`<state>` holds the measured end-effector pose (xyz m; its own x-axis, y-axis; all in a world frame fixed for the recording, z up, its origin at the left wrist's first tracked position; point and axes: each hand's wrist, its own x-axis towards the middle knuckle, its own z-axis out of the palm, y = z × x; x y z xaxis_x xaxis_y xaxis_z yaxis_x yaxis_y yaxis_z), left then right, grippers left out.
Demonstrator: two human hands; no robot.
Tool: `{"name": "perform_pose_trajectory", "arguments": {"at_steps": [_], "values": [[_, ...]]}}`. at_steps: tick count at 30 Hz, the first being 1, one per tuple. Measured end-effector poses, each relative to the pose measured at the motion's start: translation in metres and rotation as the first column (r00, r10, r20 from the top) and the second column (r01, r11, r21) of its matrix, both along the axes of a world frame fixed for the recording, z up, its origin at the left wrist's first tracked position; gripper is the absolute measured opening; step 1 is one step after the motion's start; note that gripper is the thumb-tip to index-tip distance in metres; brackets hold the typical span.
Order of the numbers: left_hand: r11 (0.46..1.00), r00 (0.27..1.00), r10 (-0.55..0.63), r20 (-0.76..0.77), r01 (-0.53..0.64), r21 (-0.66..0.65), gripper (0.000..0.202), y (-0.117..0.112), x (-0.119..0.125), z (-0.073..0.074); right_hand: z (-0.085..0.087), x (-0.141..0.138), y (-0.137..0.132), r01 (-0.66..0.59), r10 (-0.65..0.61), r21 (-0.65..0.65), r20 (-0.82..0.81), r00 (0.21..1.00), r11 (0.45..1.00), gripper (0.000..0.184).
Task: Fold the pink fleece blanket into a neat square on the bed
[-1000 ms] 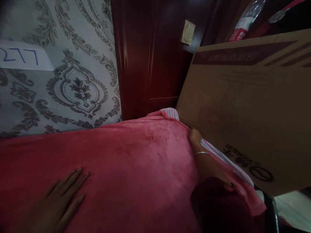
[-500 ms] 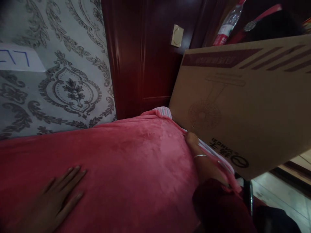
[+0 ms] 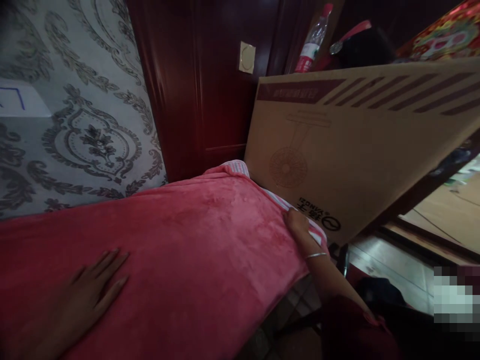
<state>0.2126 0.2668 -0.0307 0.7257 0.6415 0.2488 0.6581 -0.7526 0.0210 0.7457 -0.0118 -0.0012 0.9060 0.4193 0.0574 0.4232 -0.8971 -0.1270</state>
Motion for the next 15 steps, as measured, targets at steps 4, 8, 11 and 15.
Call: {"name": "perform_pose_trajectory", "arguments": {"at_steps": [4,8,11,15], "values": [[1.0,1.0,-0.009,0.014,0.009,0.003,0.07,0.001,0.001,0.003,0.008,-0.01,-0.04,0.046,-0.047,-0.049,-0.037,0.998,0.998,0.046],[1.0,1.0,-0.008,-0.004,0.008,-0.003,0.072,0.0,0.004,0.008,0.021,-0.008,-0.064,0.124,-0.129,-0.064,-0.09,0.987,0.99,0.039],[1.0,1.0,0.001,-0.011,-0.001,0.0,0.074,0.0,0.006,0.01,0.028,-0.009,-0.074,0.22,-0.22,-0.011,-0.054,0.974,0.975,0.043],[1.0,1.0,0.011,-0.012,-0.011,-0.008,0.073,0.002,0.007,0.011,0.027,-0.014,-0.078,0.298,-0.3,0.066,0.013,0.954,0.952,0.044]]}}
